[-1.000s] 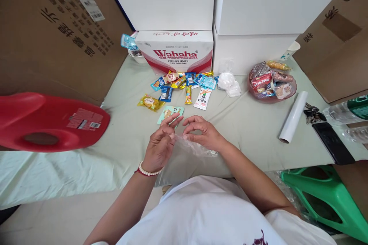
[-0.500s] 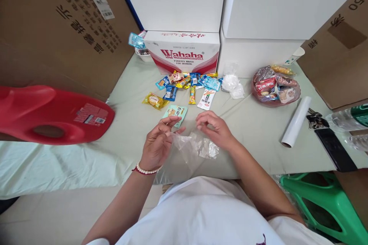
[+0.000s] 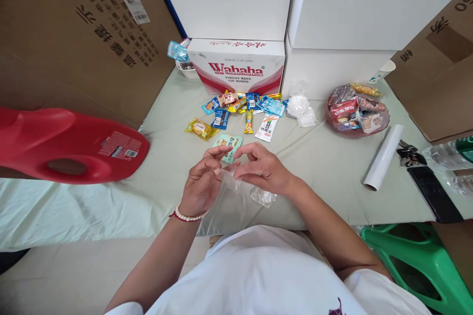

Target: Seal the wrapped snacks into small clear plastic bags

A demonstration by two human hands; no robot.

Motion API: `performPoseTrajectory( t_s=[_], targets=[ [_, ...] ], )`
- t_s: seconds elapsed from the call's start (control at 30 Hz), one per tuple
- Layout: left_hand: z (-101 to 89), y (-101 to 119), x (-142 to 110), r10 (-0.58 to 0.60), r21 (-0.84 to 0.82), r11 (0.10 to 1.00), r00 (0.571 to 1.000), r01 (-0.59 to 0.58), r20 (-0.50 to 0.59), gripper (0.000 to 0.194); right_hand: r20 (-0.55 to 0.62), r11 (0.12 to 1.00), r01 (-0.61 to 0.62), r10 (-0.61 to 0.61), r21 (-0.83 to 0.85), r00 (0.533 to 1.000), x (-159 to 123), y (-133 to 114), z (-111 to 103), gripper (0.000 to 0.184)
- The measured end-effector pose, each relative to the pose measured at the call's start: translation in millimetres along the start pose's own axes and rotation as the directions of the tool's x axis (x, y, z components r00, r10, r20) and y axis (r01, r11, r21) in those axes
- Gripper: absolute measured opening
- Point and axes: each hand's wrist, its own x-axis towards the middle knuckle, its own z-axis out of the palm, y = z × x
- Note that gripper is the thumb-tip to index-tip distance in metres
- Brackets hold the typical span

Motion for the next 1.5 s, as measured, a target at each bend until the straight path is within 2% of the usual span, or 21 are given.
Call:
performPoseTrajectory(
  t_s=[0.07,0.13,0.23,0.33,0.53,0.63,0.73,0.77,0.83,0.87,0.93,1.0,1.07,1.1,1.13,1.2,1.27,1.33,1.4,1.43,1.5],
  targets=[
    [-6.4,5,0,0.011,-0.031,0.999,1.0,-0.011,-0.023,0.023,-0.053,0.991,-0.129,0.13,0.025,0.99,-5,1,-8,0.013],
    [-11.5,9,2,0.005,-0.078,0.997,0.998,-0.009,-0.058,0.024,-0.114,0.962,-0.242,0.256,0.128,0.96,-10,2,-17,0.018],
    [-12.5,12,8,-0.002,-0.089,0.996,0.987,-0.012,-0.158,0.03,-0.196,0.865,-0.35,0.437,0.359,0.878,-14,1,-28,0.027],
    [-9.8,16,15,0.013,-0.021,1.0,0.966,-0.019,-0.259,0.04,-0.3,0.819,-0.38,0.527,0.431,0.795,-13,-4,-41,0.032],
    [-18.5,29,30,0.059,0.138,0.99,0.976,-0.03,-0.21,0.036,-0.473,0.886,-0.375,0.462,0.272,0.75,-11,-18,-84,0.027],
    [-16.7,34,36,0.169,0.133,0.981,0.961,-0.142,-0.218,0.033,-0.54,0.909,-0.361,0.415,0.208,0.732,-12,-23,-91,0.023],
    [-12.5,44,34,0.31,0.055,0.951,0.938,-0.305,-0.153,0.026,-0.638,0.961,-0.278,0.205,-0.014,0.742,-17,-30,-87,0.018],
    [-13.6,49,32,0.359,0.055,0.933,0.928,-0.355,-0.1,0.024,-0.637,0.956,-0.257,0.114,-0.137,0.763,-22,-32,-86,0.015],
    [-21.7,57,24,0.409,0.153,0.896,0.909,-0.417,0.083,0.023,-0.522,0.895,-0.24,0.008,-0.377,0.853,-38,-33,-85,0.01],
    [-28.1,59,19,0.382,0.248,0.869,0.899,-0.429,0.216,0.022,-0.429,0.854,-0.23,0.009,-0.467,0.903,-49,-31,-83,0.009],
    [-42.1,56,11,0.219,0.458,0.765,0.852,-0.452,0.475,0.02,-0.242,0.797,-0.206,0.077,-0.567,0.967,-76,-22,-78,0.013],
    [-53.0,42,3,0.007,0.597,0.646,0.786,-0.476,0.619,0.019,-0.109,0.787,-0.208,0.178,-0.581,0.978,-104,-9,-69,0.018],
    [-57.5,22,-4,-0.152,0.671,0.576,0.745,-0.468,0.65,0.017,-0.019,0.79,-0.24,0.279,-0.564,0.96,-129,2,-57,0.022],
    [-57.2,11,-7,-0.209,0.705,0.546,0.742,-0.451,0.637,0.017,0.013,0.788,-0.262,0.324,-0.558,0.946,-138,5,-52,0.023],
    [-55.4,0,-11,-0.254,0.743,0.512,0.751,-0.431,0.61,0.02,0.032,0.783,-0.284,0.361,-0.553,0.932,-145,7,-48,0.024],
    [-48.1,-18,-16,-0.286,0.821,0.418,0.802,-0.389,0.525,0.031,0.026,0.781,-0.32,0.395,-0.536,0.918,-151,5,-45,0.023],
    [-37.5,-31,-19,-0.242,0.901,0.284,0.885,-0.327,0.397,0.039,-0.049,0.787,-0.356,0.386,-0.504,0.921,-148,1,-46,0.02],
    [-25.4,-43,-17,-0.124,0.961,0.147,0.96,-0.232,0.251,0.032,-0.167,0.769,-0.399,0.366,-0.499,0.915,-137,0,-47,0.017],
    [-14.0,-54,-11,0.009,0.989,0.057,0.99,-0.14,0.14,0.025,-0.244,0.717,-0.445,0.373,-0.537,0.895,-123,6,-42,0.016],
    [-9.2,-60,-8,0.05,0.993,0.033,0.993,-0.109,0.108,0.029,-0.252,0.689,-0.463,0.391,-0.557,0.885,-116,10,-37,0.021],
    [-2.7,-71,-1,0.044,0.995,0.012,0.995,-0.094,0.094,0.036,-0.227,0.657,-0.49,0.447,-0.573,0.865,-101,21,-25,0.035]
  ],
)
